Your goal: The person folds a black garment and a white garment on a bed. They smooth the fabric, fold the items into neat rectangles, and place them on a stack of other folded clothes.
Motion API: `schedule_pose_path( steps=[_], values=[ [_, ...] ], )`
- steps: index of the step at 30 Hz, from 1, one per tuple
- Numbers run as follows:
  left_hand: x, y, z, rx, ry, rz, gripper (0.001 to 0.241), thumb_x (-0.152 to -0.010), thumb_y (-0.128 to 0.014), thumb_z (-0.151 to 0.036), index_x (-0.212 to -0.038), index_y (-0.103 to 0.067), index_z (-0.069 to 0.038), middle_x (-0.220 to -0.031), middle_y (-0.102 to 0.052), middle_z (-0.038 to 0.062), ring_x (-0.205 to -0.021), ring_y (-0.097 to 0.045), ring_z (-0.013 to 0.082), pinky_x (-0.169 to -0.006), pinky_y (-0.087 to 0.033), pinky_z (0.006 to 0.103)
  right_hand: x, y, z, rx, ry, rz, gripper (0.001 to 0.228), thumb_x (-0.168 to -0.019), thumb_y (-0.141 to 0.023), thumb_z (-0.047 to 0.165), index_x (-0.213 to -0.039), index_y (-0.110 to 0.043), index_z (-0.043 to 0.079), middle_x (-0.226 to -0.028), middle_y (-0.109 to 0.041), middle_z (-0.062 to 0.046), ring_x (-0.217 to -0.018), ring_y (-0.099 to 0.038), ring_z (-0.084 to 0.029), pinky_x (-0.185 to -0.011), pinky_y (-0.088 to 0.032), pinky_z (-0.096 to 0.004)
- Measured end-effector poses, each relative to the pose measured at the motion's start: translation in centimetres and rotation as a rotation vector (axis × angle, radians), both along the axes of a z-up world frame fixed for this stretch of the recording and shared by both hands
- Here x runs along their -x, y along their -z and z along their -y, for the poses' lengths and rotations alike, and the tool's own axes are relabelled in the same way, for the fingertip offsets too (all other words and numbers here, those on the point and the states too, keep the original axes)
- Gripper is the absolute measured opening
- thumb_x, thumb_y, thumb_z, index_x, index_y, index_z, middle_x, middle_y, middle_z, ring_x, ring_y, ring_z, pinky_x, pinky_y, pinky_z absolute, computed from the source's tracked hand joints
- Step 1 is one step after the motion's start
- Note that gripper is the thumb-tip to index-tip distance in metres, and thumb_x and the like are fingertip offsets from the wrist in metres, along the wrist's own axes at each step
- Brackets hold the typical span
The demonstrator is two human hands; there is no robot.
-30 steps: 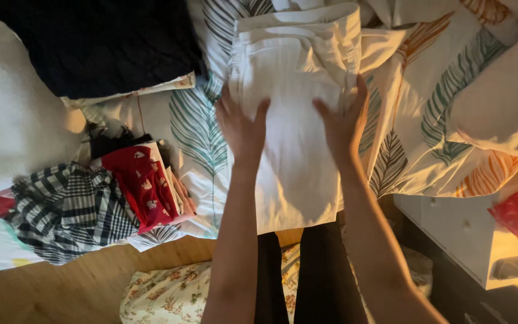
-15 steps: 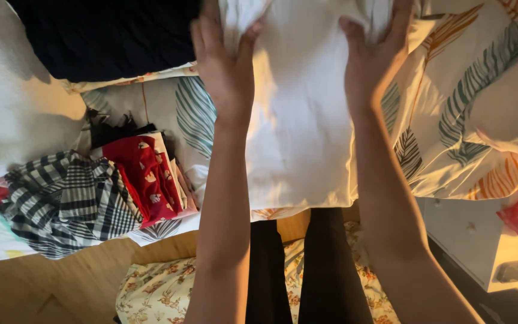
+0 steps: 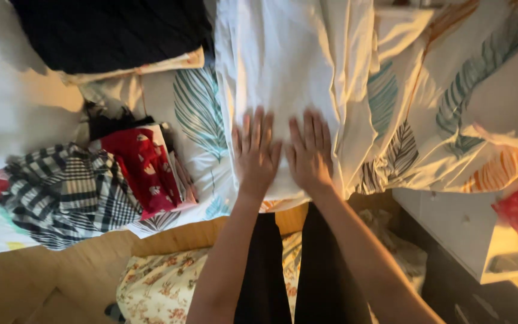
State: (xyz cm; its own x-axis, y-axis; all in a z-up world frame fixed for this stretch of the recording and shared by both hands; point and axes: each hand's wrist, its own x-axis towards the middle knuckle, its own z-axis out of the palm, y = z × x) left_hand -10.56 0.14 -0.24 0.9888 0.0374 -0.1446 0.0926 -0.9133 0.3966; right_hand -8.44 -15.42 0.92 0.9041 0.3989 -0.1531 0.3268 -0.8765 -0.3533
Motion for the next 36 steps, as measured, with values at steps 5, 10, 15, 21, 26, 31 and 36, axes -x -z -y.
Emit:
schedule_pose_path(
  steps=[5, 10, 15, 21, 26, 31, 36],
  values=[
    [6.3, -0.8, -0.2, -0.044, -0.024, -0.062, 0.065, -0.103, -0.051, -0.044, -0.160, -0.038, -0.014, -0.167, -0.031, 0.010, -0.156, -0.024, 0.0295, -0.126, -0.015, 0.0569, 5.2, -0.6, 2.3, -0.032, 0.061, -0.009, 0.064, -0.103, -0.055, 0.032, -0.156, -0.041, -0.001, -0.163, -0.032, -0.029, -0.152, -0.031, -0.049, -0.128, -0.023, -0.057],
    [9.4, 0.4, -0.5, -0.039, -0.088, -0.063, 0.067, -0.103, -0.052, -0.047, -0.159, -0.038, -0.012, -0.167, -0.031, 0.012, -0.156, -0.023, 0.0340, -0.126, -0.018, 0.0578, 5.4, -1.0, 4.2, 0.018, 0.133, -0.027, 0.072, -0.100, -0.057, 0.040, -0.156, -0.037, -0.002, -0.162, -0.033, -0.028, -0.148, -0.033, -0.051, -0.122, -0.024, -0.062],
    [8.8, -1.3, 0.0, -0.111, -0.079, -0.083, 0.070, -0.103, -0.053, -0.044, -0.161, -0.036, -0.008, -0.169, -0.029, 0.012, -0.157, -0.025, 0.0342, -0.127, -0.022, 0.0579, -0.3, 0.2, 5.9, 0.121, 0.288, 0.076, 0.065, -0.108, -0.052, 0.036, -0.163, -0.035, 0.005, -0.166, -0.027, -0.032, -0.153, -0.025, -0.049, -0.123, -0.018, -0.065],
    [5.5, -3.3, 0.3, 0.039, -0.358, 0.010, 0.083, -0.100, -0.063, -0.042, -0.161, -0.026, 0.002, -0.159, -0.029, 0.035, -0.145, -0.033, 0.0466, -0.114, -0.033, 0.0587, -4.9, -0.7, 6.5, -0.028, 0.358, 0.100, 0.057, -0.109, -0.057, 0.019, -0.163, -0.040, 0.011, -0.165, -0.040, -0.022, -0.156, -0.033, -0.040, -0.125, -0.024, -0.060],
    [3.8, -4.9, -1.5, 0.258, -0.629, -0.172, 0.079, -0.094, -0.074, -0.036, -0.152, -0.037, 0.001, -0.134, -0.049, 0.023, -0.123, -0.051, 0.0405, -0.102, -0.046, 0.0555, 0.1, -2.2, 7.4, -0.274, 0.654, 0.071, 0.066, -0.097, -0.077, 0.015, -0.153, -0.045, 0.004, -0.149, -0.055, -0.022, -0.137, -0.051, -0.036, -0.117, -0.042, -0.046],
    [3.4, -6.5, -1.6, 0.421, -0.671, -0.143, 0.070, -0.080, -0.084, -0.022, -0.136, -0.048, 0.000, -0.127, -0.048, 0.021, -0.117, -0.056, 0.0376, -0.098, -0.050, 0.0515, 1.8, -3.7, 7.4, -0.504, 0.975, -0.203, 0.089, -0.081, -0.089, 0.022, -0.153, -0.040, 0.006, -0.126, -0.067, -0.013, -0.110, -0.067, -0.024, -0.095, -0.054, -0.033],
    [5.1, -6.3, -0.8, 0.248, -0.649, -0.029, 0.070, -0.077, -0.086, -0.014, -0.135, -0.050, 0.003, -0.126, -0.038, 0.023, -0.116, -0.049, 0.0444, -0.096, -0.046, 0.0520, 2.5, -4.0, 7.8, -0.369, 0.961, -0.070, 0.079, -0.083, -0.090, 0.014, -0.150, -0.048, 0.004, -0.114, -0.064, -0.017, -0.094, -0.059, -0.022, -0.085, -0.052, -0.033]
  ],
)
